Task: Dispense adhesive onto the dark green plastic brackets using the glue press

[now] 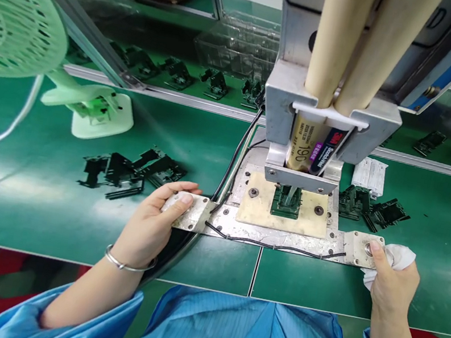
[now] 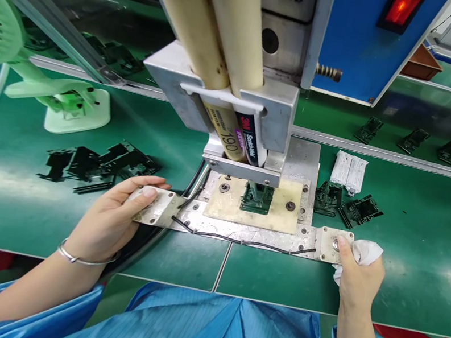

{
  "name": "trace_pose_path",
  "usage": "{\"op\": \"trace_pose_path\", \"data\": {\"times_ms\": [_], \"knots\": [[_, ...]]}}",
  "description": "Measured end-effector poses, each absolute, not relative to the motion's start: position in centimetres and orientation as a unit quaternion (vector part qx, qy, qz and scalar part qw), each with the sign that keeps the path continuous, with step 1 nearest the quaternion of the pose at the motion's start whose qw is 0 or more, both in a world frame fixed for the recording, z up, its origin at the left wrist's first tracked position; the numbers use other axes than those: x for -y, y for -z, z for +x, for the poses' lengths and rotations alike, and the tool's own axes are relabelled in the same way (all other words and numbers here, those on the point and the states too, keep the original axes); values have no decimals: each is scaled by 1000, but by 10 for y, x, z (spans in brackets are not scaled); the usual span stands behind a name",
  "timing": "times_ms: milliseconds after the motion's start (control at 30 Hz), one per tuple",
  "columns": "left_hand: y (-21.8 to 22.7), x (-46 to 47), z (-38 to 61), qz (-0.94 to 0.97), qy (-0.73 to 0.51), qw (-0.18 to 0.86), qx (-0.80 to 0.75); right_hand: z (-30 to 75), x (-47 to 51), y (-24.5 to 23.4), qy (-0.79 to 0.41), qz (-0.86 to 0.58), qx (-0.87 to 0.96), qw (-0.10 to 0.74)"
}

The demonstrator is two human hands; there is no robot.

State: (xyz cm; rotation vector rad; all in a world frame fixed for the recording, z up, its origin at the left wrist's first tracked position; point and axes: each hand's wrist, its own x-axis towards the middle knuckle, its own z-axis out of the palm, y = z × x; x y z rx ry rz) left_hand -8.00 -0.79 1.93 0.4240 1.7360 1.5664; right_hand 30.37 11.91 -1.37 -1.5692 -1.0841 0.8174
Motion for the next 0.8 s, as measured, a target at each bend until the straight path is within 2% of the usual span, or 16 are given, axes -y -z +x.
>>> {"op": "trace_pose_path", "data": {"times_ms": [800], "knots": [[-18, 12, -82, 181, -601, 374, -682, 309, -119, 16, -331, -656, 451, 507]]}}
